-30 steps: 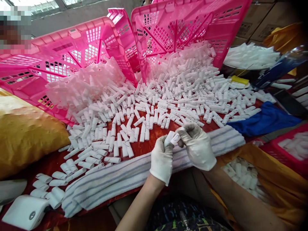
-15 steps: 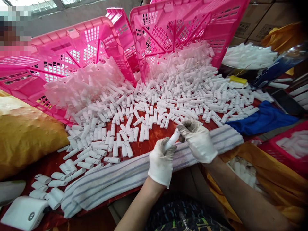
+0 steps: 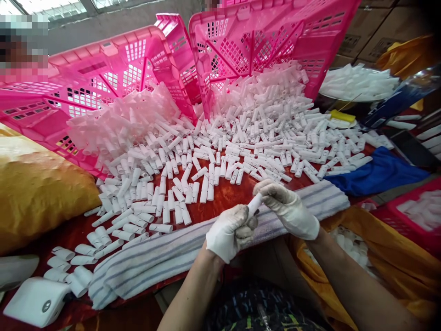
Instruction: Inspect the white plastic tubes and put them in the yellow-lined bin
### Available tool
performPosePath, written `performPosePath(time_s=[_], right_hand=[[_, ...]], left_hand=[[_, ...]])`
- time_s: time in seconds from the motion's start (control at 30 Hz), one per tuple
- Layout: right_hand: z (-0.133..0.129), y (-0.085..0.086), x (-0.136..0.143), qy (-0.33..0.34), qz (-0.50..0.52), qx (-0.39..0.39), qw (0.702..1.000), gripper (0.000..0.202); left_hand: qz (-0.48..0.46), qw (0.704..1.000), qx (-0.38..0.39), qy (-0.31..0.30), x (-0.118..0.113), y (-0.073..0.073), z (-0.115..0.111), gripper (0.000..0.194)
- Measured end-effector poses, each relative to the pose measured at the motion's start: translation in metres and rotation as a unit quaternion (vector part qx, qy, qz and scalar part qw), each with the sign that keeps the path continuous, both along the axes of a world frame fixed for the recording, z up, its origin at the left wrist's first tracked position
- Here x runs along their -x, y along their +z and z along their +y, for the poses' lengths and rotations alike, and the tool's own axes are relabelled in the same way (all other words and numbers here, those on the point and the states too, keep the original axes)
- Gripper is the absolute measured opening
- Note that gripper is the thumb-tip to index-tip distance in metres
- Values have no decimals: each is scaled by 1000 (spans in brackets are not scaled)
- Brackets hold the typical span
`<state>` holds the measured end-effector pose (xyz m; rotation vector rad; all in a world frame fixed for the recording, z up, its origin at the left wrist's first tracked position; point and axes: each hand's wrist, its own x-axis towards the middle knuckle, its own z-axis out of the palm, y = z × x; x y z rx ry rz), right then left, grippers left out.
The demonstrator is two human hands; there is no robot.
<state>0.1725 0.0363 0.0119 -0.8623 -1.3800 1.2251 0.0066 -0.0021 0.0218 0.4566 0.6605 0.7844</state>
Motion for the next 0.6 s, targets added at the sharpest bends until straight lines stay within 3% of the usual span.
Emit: performPosePath(time_s=[0.07,0.13,0.23,0.3,0.43,0.6], right_hand=[[-9,-3,-6,-2,-19,10,1000,13],[-18,-8,-9,-35,-22,26,999,16],[-27,-14,-11,-82,6,50,995,13],[-30,-16,-9,-97,35,68,992,11],[-26,-12,-8,-105,48,110,987,12],[-16,0,-9,-88,1,144,986,27]], left_hand=[[10,1000,7,-5,-10,-2,-2,41],[122,990,-34,60,-26,-5,-7,39],[341,907,-165,187,-47,-8,-16,29],[397,869,-221,198,-53,-10,-18,25],[414,862,-236,173,-46,-14,-14,28],[426,863,-214,170,-31,-14,-9,36]])
